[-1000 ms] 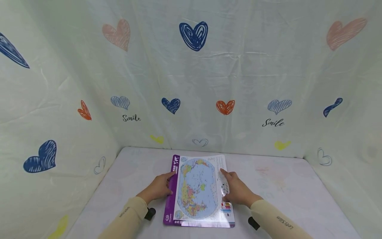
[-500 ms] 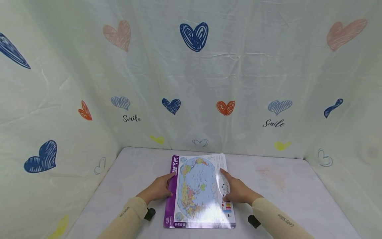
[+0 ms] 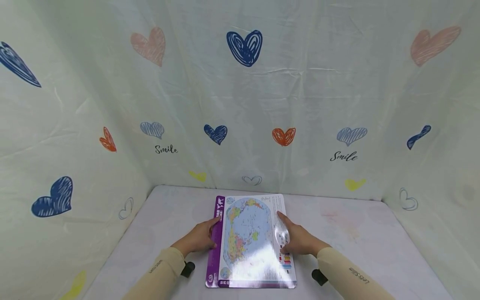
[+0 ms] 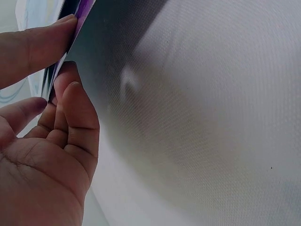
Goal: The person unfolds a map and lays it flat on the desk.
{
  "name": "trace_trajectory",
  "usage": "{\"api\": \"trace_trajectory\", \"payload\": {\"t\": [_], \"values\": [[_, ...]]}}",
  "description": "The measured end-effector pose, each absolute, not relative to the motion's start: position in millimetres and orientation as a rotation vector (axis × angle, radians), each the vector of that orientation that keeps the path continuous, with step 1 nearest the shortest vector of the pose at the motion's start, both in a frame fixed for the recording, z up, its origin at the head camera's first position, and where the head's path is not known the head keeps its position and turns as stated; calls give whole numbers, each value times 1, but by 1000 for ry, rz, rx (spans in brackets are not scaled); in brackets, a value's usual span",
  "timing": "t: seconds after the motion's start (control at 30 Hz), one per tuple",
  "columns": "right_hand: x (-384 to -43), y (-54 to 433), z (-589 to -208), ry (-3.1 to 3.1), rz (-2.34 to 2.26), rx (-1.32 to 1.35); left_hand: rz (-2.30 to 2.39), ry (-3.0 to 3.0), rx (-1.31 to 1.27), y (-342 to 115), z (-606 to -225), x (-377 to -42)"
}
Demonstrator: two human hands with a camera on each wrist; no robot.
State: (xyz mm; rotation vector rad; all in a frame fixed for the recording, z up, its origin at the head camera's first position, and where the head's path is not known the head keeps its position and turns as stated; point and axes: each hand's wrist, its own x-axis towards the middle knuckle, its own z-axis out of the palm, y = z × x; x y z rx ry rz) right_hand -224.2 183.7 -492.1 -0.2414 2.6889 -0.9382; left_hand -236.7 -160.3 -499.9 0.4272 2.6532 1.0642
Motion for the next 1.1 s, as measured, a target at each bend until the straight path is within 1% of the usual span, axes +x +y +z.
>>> {"api": "trace_trajectory", "payload": {"t": [0.23,0.6,0.87,1.1], "values": [[-225,184,-492,2686,-929,-222,1067,2645,418,-160,-499,-236],[-227,188,-494,2684,-904,-209,1057,2653,486,-162,-503,-238],[-228,196,-496,2684,-896,-221,1072,2626,464,-162,-501,-237],[-230,202,-489,2700,-873,-220,1062,2639,450,-164,-499,-237]]}}
